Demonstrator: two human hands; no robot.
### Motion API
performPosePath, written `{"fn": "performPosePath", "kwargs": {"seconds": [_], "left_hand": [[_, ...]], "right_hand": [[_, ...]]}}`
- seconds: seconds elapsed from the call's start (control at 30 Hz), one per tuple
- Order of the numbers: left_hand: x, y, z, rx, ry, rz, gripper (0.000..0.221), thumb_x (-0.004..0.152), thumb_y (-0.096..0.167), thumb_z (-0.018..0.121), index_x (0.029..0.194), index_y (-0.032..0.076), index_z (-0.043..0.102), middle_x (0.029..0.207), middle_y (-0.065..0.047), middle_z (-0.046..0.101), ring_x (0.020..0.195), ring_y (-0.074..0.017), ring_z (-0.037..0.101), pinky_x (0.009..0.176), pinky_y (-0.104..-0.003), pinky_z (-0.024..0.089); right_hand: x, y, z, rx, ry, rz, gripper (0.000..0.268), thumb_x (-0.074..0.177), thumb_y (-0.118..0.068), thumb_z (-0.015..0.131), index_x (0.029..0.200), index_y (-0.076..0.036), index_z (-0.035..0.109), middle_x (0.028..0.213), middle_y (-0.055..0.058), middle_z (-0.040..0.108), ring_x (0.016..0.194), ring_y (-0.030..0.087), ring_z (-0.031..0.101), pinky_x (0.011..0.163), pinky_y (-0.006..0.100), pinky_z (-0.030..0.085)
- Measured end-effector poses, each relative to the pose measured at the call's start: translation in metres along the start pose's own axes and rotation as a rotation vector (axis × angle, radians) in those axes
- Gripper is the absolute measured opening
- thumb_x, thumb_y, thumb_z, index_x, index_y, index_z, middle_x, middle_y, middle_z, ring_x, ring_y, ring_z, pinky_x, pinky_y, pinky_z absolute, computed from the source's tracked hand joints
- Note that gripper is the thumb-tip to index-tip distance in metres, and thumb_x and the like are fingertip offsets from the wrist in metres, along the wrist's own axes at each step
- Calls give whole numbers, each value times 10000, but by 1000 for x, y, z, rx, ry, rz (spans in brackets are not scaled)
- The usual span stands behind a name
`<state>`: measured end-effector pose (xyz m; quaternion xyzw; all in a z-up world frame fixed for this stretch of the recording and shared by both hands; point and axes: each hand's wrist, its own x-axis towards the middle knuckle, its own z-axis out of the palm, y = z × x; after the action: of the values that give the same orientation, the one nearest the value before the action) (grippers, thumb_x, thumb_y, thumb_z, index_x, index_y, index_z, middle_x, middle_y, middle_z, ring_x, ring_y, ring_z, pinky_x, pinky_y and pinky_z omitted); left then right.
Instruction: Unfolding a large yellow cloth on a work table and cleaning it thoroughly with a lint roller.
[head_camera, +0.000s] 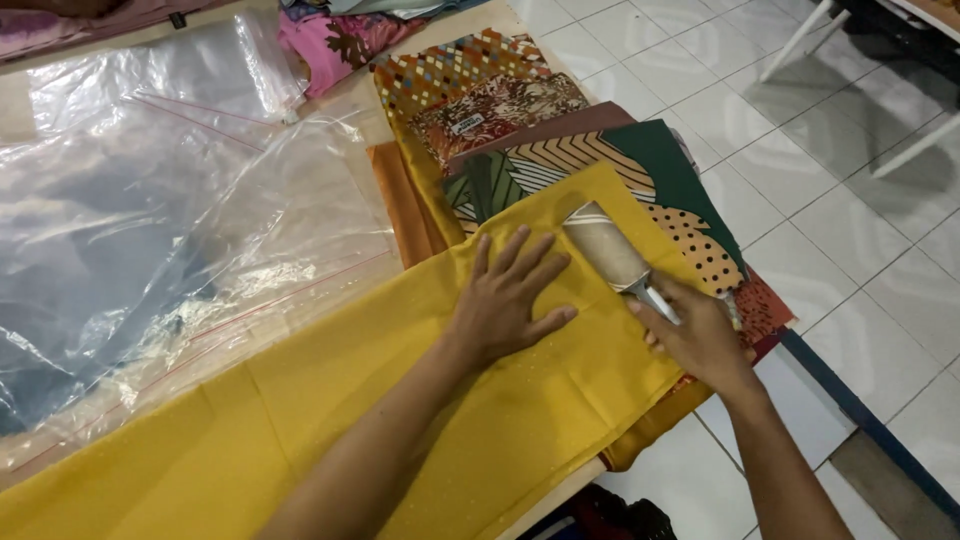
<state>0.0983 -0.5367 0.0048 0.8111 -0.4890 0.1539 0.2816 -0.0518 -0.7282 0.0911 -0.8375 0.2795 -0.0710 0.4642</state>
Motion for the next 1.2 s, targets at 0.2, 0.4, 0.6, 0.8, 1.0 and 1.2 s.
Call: {"fn": "performPosePath", "kwargs": {"seconds": [0.2,0.4,0.6,0.8,1.0,1.2], "left_hand": [[8,-14,-12,147,11,-176,760,936,727,507,1521,241,522,1627,-71,428,1531,-376,310,1178,-724,216],[9,-1,-15,237,232,-49,642,1007,507,565,1490,86,521,1569,-187,454,1532,-407,309,1228,-635,206],[-19,48,34,-40,231,300,640,922,637,505,1314,162,678,1373,-79,672,1392,-303,557,1228,-621,275],[-17,51,19,-36,95,279,717,914,720,458,1352,184,644,1379,-56,652,1392,-322,549,1207,-633,303],[-15,52,14,-35,82,286,726,938,682,464,1422,162,611,1482,-56,602,1448,-299,498,1244,-593,237],[-16,51,12,-54,77,287,726,954,672,441,1443,158,592,1502,-59,584,1466,-300,477,1244,-594,249]], "right_hand": [[-15,-22,0,-247,12,-113,562,934,-309,720,1385,15,636,942,274,766,962,394,743,874,507,588],[7,39,-3,-226,22,-83,688,835,-394,792,1410,-74,589,1175,224,709,1181,411,644,917,542,523],[-12,10,-7,-220,73,-251,370,963,-178,684,1286,0,684,1043,221,756,971,380,731,796,482,594],[-11,15,-3,-484,122,-526,325,994,-213,669,1262,-42,737,997,157,775,900,295,754,697,335,617],[16,47,1,-725,328,-607,343,1026,-320,663,1213,-46,754,1033,157,768,898,309,753,649,356,621],[45,65,-6,-845,469,-604,397,1090,-382,606,1235,-51,770,1040,156,777,867,283,759,645,329,619]]}}
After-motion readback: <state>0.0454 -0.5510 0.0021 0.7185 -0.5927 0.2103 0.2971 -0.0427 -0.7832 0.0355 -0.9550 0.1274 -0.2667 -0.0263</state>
